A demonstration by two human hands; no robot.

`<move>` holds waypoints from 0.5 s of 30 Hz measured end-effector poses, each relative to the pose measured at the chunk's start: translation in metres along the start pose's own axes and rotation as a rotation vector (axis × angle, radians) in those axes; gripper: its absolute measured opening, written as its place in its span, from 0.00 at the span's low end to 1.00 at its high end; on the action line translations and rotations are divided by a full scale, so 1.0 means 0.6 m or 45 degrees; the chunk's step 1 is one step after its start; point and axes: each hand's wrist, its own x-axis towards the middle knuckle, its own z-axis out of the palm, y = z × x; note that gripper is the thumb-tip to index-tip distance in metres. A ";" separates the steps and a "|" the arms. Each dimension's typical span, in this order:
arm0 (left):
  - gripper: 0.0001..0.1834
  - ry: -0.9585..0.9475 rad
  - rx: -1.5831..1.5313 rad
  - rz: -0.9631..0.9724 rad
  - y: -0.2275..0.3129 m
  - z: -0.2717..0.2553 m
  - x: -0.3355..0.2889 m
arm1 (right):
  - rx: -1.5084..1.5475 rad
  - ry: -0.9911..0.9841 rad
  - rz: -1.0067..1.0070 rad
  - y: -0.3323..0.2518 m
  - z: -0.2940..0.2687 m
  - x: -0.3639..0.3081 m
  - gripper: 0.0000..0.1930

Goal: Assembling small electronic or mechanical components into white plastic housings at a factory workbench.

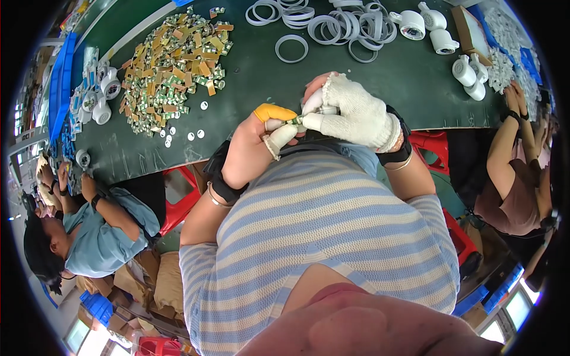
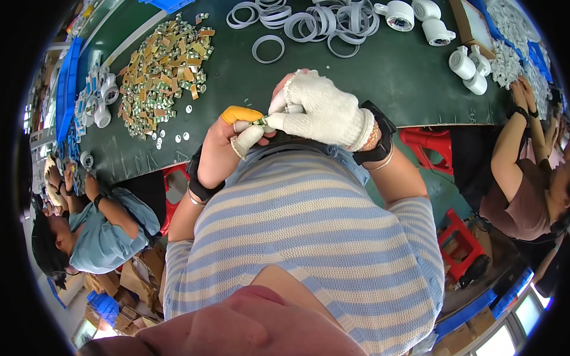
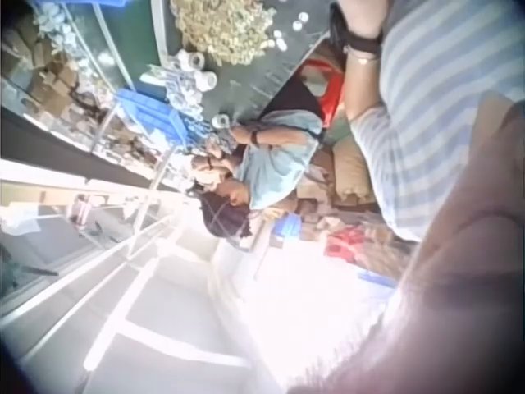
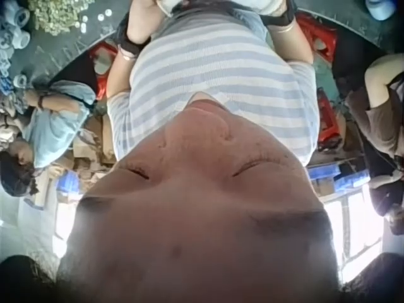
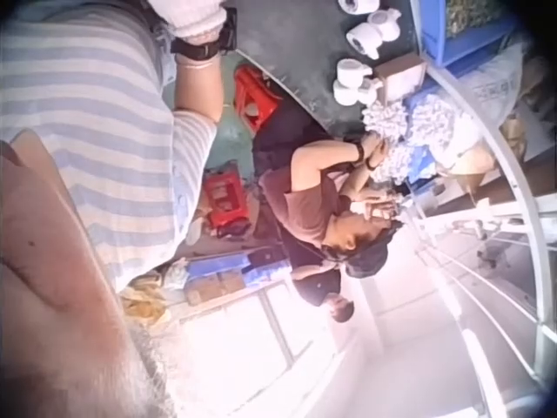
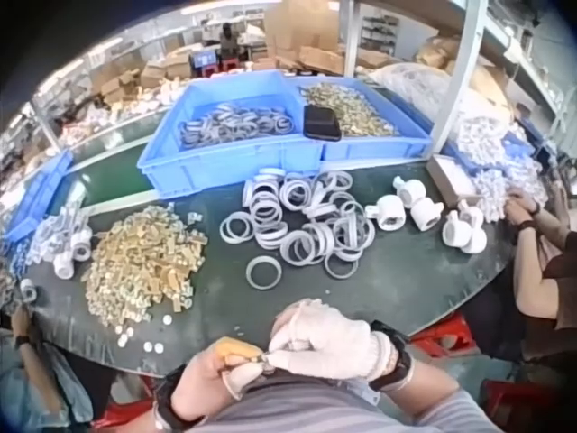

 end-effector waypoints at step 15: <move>0.10 0.115 0.311 0.070 0.014 0.008 -0.013 | -0.320 0.044 -0.136 -0.017 -0.013 0.003 0.08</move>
